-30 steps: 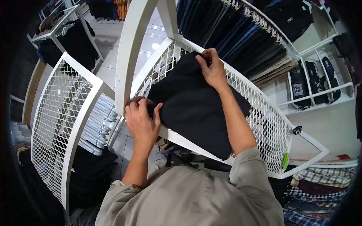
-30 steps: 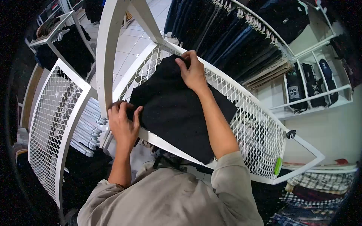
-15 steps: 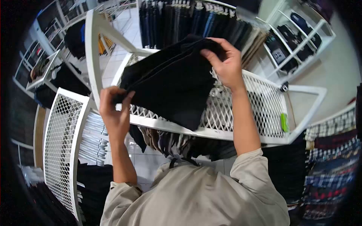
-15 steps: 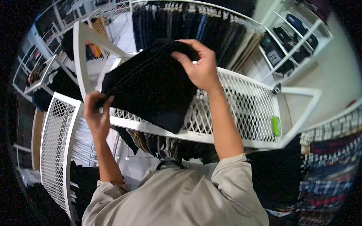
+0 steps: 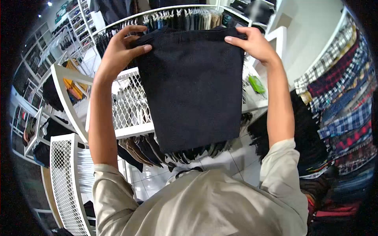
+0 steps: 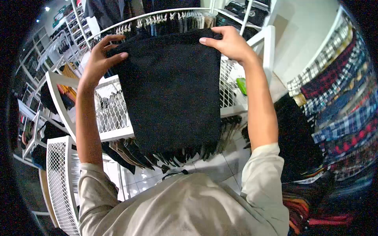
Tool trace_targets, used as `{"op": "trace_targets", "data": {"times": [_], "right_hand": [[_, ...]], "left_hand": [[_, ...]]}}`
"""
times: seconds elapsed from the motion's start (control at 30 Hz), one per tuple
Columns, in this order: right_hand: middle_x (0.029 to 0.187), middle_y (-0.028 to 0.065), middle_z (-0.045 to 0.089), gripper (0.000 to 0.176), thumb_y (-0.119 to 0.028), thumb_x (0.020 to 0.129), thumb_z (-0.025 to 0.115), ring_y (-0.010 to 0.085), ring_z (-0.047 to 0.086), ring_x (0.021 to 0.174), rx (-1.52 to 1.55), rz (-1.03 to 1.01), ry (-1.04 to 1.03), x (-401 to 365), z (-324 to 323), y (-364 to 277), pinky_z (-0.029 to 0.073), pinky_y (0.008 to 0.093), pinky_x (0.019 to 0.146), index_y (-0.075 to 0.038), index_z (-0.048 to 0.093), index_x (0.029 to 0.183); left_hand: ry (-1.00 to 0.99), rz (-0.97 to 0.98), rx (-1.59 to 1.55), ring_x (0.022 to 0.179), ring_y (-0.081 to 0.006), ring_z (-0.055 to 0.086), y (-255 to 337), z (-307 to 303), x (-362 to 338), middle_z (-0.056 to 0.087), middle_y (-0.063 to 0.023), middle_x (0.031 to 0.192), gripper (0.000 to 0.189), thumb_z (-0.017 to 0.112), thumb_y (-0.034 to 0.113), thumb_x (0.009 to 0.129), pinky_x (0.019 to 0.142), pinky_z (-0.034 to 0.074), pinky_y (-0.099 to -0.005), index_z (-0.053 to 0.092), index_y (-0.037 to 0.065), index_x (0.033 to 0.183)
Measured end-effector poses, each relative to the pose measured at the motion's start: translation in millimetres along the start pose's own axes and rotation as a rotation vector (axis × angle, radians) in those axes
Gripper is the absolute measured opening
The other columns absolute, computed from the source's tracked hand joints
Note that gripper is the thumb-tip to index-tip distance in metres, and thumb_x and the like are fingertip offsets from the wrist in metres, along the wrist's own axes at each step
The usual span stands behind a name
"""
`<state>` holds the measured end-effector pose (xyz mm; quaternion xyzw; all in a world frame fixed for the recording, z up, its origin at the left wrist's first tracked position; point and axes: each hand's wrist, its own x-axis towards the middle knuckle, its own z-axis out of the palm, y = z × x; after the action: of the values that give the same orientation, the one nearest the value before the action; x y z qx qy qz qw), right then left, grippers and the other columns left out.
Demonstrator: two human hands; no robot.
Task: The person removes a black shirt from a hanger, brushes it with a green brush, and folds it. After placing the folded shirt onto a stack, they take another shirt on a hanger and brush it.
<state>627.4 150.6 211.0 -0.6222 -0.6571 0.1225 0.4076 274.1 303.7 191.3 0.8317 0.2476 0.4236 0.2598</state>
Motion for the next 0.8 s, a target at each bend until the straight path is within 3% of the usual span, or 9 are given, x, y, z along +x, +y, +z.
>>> {"op": "trace_targets", "data": {"times": [0.07, 0.1, 0.2, 0.23, 0.33, 0.4, 0.47, 0.6, 0.8], "right_hand": [[0.1, 0.011, 0.077, 0.043, -0.032, 0.089, 0.08, 0.0157, 0.07, 0.089, -0.082, -0.08, 0.126, 11, -3, 31, 0.054, 0.032, 0.083, 0.003, 0.073, 0.114], [0.1, 0.0108, 0.077, 0.042, -0.031, 0.09, 0.079, 0.0159, 0.069, 0.087, -0.083, -0.127, 0.201, 11, -5, 34, 0.054, 0.0323, 0.082, 0.002, 0.073, 0.114], [0.1, 0.0119, 0.077, 0.04, -0.029, 0.089, 0.078, 0.0209, 0.071, 0.087, -0.079, -0.202, 0.348, 7, -17, 40, 0.054, 0.0328, 0.082, -0.002, 0.07, 0.117], [0.101, 0.0119, 0.076, 0.038, -0.026, 0.088, 0.078, 0.0212, 0.071, 0.089, -0.131, -0.212, 0.395, -5, -18, 34, 0.053, 0.0327, 0.082, -0.002, 0.069, 0.116], [0.106, 0.0115, 0.075, 0.03, -0.015, 0.086, 0.076, 0.0222, 0.072, 0.094, -0.181, -0.262, 0.46, -51, -6, 28, 0.053, 0.0329, 0.083, -0.004, 0.069, 0.113], [0.113, 0.0118, 0.073, 0.024, -0.004, 0.082, 0.068, 0.0282, 0.069, 0.109, -0.237, -0.219, 0.413, -88, 13, 39, 0.052, 0.0391, 0.093, -0.006, 0.069, 0.106], [0.107, 0.0145, 0.069, 0.025, -0.003, 0.08, 0.064, 0.0346, 0.065, 0.108, -0.274, -0.184, 0.32, -123, 42, 71, 0.05, 0.0458, 0.098, -0.008, 0.068, 0.104], [0.108, 0.0117, 0.069, 0.024, -0.005, 0.083, 0.067, 0.0344, 0.062, 0.11, -0.291, -0.021, -0.044, -201, 108, 123, 0.046, 0.0459, 0.1, -0.009, 0.07, 0.107], [0.105, 0.011, 0.07, 0.02, -0.009, 0.085, 0.071, 0.0327, 0.064, 0.103, -0.159, 0.021, 0.182, -206, 131, 87, 0.047, 0.0442, 0.095, -0.008, 0.072, 0.105]], "left_hand": [[-0.034, 0.14, -0.03, 0.11, -0.0311, 0.07, -23, 20, 28, 0.068, -0.0244, 0.123, 0.056, 0.084, 0.013, 0.083, 0.097, 0.056, -0.0411, 0.063, 0.012, 0.135], [0.026, 0.047, 0.093, 0.117, -0.0215, 0.063, -4, 29, 31, 0.069, -0.0081, 0.129, 0.051, 0.08, 0.007, 0.085, 0.101, 0.049, -0.0336, 0.064, 0.008, 0.133], [0.151, 0.237, 0.185, 0.124, -0.0285, 0.064, 14, 37, 36, 0.071, -0.0165, 0.125, 0.046, 0.08, 0.007, 0.083, 0.102, 0.053, -0.04, 0.068, 0.009, 0.128], [0.227, 0.253, 0.235, 0.119, -0.0237, 0.066, 35, 45, 23, 0.073, -0.0106, 0.119, 0.041, 0.079, 0.003, 0.081, 0.098, 0.053, -0.0395, 0.071, 0.009, 0.121], [0.277, 0.476, 0.444, 0.106, -0.0249, 0.067, 36, 61, -18, 0.073, -0.0099, 0.108, 0.038, 0.076, -0.001, 0.081, 0.09, 0.054, -0.039, 0.073, 0.009, 0.117], [0.287, 0.488, 0.432, 0.095, -0.0263, 0.065, 31, 89, -58, 0.071, -0.009, 0.101, 0.035, 0.073, -0.005, 0.08, 0.085, 0.052, -0.0385, 0.073, 0.009, 0.112], [0.216, 0.411, 0.453, 0.1, -0.0294, 0.064, 4, 118, -106, 0.069, -0.0091, 0.103, 0.034, 0.07, -0.007, 0.079, 0.089, 0.051, -0.0413, 0.073, 0.008, 0.109], [0.001, 0.115, 0.344, 0.113, -0.0327, 0.06, -28, 164, -199, 0.067, -0.0098, 0.113, 0.041, 0.064, -0.008, 0.072, 0.1, 0.045, -0.047, 0.072, 0.007, 0.11], [0.191, -0.118, 0.217, 0.111, -0.0332, 0.064, -27, 168, -228, 0.069, -0.0123, 0.115, 0.024, 0.072, 0.004, 0.083, 0.099, 0.048, -0.0433, 0.073, 0.004, 0.106]]}}
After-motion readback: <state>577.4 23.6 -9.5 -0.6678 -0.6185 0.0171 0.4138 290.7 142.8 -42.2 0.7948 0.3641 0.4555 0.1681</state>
